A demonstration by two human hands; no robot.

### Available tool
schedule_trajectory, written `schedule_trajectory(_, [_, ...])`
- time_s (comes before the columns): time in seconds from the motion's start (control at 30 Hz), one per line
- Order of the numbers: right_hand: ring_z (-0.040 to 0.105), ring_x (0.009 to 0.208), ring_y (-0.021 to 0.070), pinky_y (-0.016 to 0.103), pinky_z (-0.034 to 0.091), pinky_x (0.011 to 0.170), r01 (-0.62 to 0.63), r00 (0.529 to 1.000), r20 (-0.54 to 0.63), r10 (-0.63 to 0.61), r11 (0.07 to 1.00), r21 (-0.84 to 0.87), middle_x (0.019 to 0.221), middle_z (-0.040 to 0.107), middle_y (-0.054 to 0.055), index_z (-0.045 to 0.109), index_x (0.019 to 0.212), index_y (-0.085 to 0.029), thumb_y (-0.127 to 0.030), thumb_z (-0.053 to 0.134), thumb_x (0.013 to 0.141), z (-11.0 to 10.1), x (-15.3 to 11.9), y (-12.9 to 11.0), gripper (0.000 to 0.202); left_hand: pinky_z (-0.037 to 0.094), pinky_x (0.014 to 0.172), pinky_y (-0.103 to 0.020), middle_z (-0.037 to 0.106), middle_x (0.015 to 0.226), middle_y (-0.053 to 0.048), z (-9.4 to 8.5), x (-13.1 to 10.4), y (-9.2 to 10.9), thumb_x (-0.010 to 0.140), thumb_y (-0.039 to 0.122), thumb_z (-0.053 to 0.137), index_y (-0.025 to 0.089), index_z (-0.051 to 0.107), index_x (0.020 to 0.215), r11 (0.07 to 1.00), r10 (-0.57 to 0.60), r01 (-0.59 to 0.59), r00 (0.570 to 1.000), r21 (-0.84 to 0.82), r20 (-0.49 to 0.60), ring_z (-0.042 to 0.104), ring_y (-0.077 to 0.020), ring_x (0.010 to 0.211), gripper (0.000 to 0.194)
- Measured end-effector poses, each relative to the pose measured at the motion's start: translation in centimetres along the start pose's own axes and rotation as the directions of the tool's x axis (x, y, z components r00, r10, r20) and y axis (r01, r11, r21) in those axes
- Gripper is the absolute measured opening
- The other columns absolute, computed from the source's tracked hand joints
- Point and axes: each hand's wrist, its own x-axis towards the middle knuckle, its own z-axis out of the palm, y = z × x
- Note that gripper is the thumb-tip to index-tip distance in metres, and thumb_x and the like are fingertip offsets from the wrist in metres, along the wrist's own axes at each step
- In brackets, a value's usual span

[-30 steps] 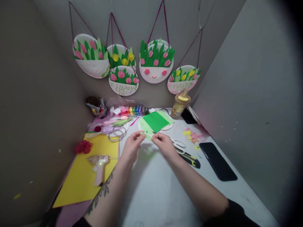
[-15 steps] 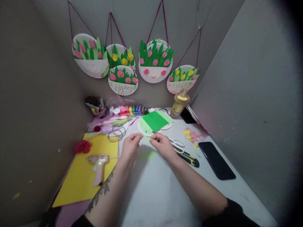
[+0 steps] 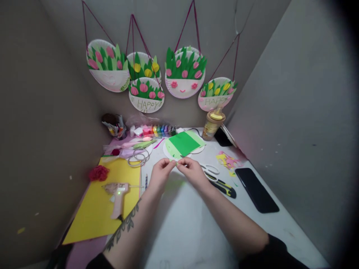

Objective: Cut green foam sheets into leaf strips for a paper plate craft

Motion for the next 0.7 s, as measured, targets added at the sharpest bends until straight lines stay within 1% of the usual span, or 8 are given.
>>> schedule_trajectory(0.07, [0.047,0.062,0.0126,0.023,0.037,0.058,-0.002,1.0,0.006,0.002,1.0,-0.016,0.067,0.056,-0.001,0.06,0.066,-0.018,-0.035,0.061,0.073,0.0,0.0,0.0,0.018,0.023,0.047,-0.019,0.042,0.057,0.007,0.1,0.0,-0.2,0.066,0.041,0.072,0.016,0.051,0.063,1.0,-0.001,0.001,1.0,0.013,0.015,0.032,-0.0053,0.051,0.033])
schedule_trajectory(0.17, [0.045,0.059,0.0116,0.023,0.036,0.056,-0.022,0.999,0.022,0.023,1.0,-0.017,0.063,0.054,-0.002,0.059,0.064,-0.018,-0.035,0.061,0.073,0.0,-0.1,-0.2,0.02,0.022,0.047,-0.02,0.042,0.056,0.007,0.2,0.0,-0.3,0.066,0.04,0.072,0.016,0.053,0.063,1.0,-0.012,0.013,1.0,-0.009,0.012,0.031,-0.005,0.05,0.031])
schedule_trajectory(0.27, [0.042,0.056,0.0105,0.023,0.035,0.055,-0.053,0.997,0.049,0.052,0.999,0.007,0.061,0.052,-0.004,0.058,0.065,-0.018,-0.035,0.061,0.072,-0.1,-0.1,-0.4,0.019,0.019,0.045,-0.02,0.04,0.053,0.008,0.1,0.0,0.0,0.064,0.04,0.073,0.015,0.054,0.064,0.996,-0.048,0.05,0.999,-0.071,0.018,0.028,-0.0042,0.047,0.031])
schedule_trajectory(0.4, [0.042,0.055,0.0101,0.022,0.034,0.055,-0.089,0.993,0.082,0.085,0.995,0.046,0.059,0.05,-0.005,0.058,0.066,-0.018,-0.033,0.06,0.071,-0.2,0.0,-0.3,0.017,0.014,0.043,-0.02,0.036,0.05,0.009,-0.4,0.3,0.6,0.059,0.04,0.076,0.016,0.051,0.062,0.978,-0.116,0.113,0.993,-0.176,-0.006,0.023,-0.0034,0.044,0.035])
schedule_trajectory(0.53, [0.043,0.057,0.0103,0.022,0.033,0.056,-0.069,0.993,0.095,0.063,0.996,0.063,0.06,0.051,-0.005,0.058,0.063,-0.018,-0.03,0.059,0.072,-0.4,0.1,-0.1,0.015,0.012,0.042,-0.02,0.034,0.049,0.01,-1.3,0.7,1.4,0.056,0.038,0.078,0.017,0.048,0.06,0.968,-0.105,0.09,0.993,-0.232,-0.052,0.022,-0.003,0.043,0.037])
schedule_trajectory(0.7, [0.045,0.058,0.0116,0.024,0.035,0.06,-0.093,0.995,0.054,0.088,0.99,0.108,0.06,0.054,-0.005,0.06,0.065,-0.018,-0.031,0.062,0.069,-1.0,0.4,0.0,0.014,0.013,0.042,-0.02,0.033,0.05,0.01,-1.6,0.8,1.7,0.059,0.039,0.076,0.017,0.049,0.061,0.979,-0.063,0.036,0.99,-0.201,-0.13,0.023,-0.0031,0.043,0.036])
